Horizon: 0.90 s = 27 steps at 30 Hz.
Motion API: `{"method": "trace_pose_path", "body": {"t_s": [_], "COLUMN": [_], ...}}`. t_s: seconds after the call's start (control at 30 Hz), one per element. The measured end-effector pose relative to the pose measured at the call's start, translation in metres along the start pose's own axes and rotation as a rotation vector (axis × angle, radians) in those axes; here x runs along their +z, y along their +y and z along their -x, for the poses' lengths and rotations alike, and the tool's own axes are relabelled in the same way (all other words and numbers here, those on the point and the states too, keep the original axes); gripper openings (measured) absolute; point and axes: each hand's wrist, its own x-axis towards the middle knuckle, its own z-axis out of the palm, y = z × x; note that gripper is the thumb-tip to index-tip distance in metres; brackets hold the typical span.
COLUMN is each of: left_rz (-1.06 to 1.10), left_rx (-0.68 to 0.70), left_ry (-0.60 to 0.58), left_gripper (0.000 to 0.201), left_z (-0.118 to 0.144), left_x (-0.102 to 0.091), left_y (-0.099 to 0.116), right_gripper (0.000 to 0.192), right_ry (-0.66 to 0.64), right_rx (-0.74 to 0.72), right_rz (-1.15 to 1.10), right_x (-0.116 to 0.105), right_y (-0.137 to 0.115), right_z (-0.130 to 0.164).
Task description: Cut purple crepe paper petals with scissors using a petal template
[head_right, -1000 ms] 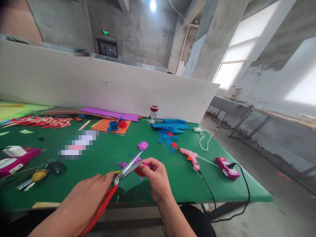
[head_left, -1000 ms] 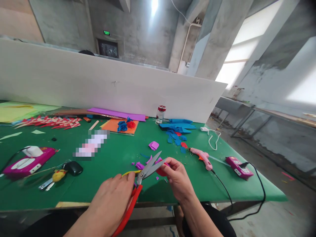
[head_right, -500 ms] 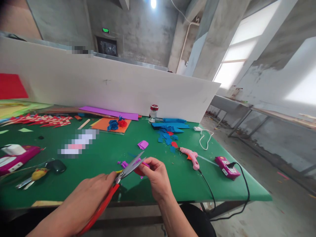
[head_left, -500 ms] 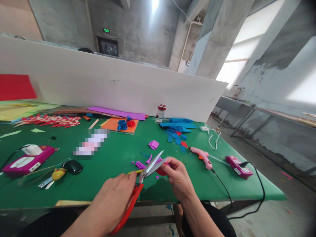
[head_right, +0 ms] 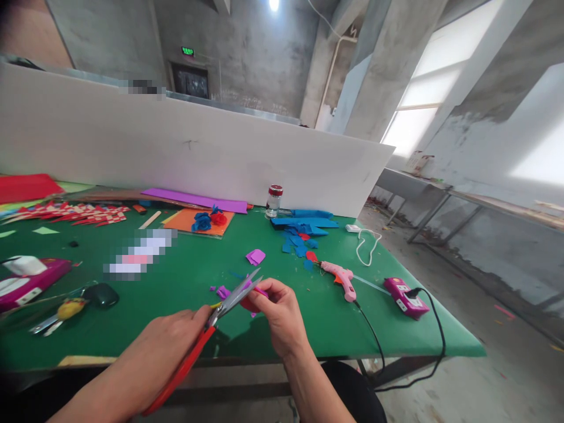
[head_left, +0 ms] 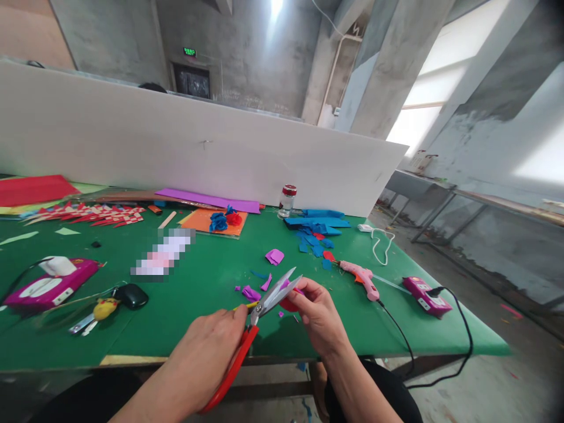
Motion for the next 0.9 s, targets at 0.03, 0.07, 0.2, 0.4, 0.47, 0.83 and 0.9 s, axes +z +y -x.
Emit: {"method": "trace_pose_path", "body": {"t_s": [0.03,0.07,0.2,0.4,0.47,0.83,0.9], "left_rz": [0.002,0.005,0.013,0.026,0.051,0.107,0.048], "left_rx": [0.006,0.011,0.018,-0.008,0.002,-0.057,-0.076], "left_ry": [0.009,0.017,0.034,0.053,0.060,0.120,0.089], "left_gripper": [0.036,0.035,0.031,0.023,0.020,0.024,0.027], "left_z": [0.000,-0.001,-0.001,-0.001,0.000,0.008,0.008], "left_x": [0.001,0.003,0.007,0.004,0.004,-0.006,-0.008], "left_y": [0.000,-0.001,-0.003,-0.001,-0.003,-0.010,-0.007], "right_gripper": [0.025,0.025,0.024,0.022,0.022,0.023,0.023], "right_ry": [0.003,0.006,0.008,0.013,0.015,0.036,0.026], "right_rx": [0.003,0.004,0.003,-0.007,-0.006,0.016,-0.009], "right_rz": [0.000,-0.001,-0.006,0.004,0.015,-0.012,-0.003], "right_x": [0.000,0.001,0.001,-0.002,-0.003,-0.006,-0.005], "right_y": [-0.001,-0.001,-0.003,-0.003,-0.002,0.004,0.004], "right_z": [0.000,0.001,0.001,-0.001,-0.002,-0.004,-0.004]}}
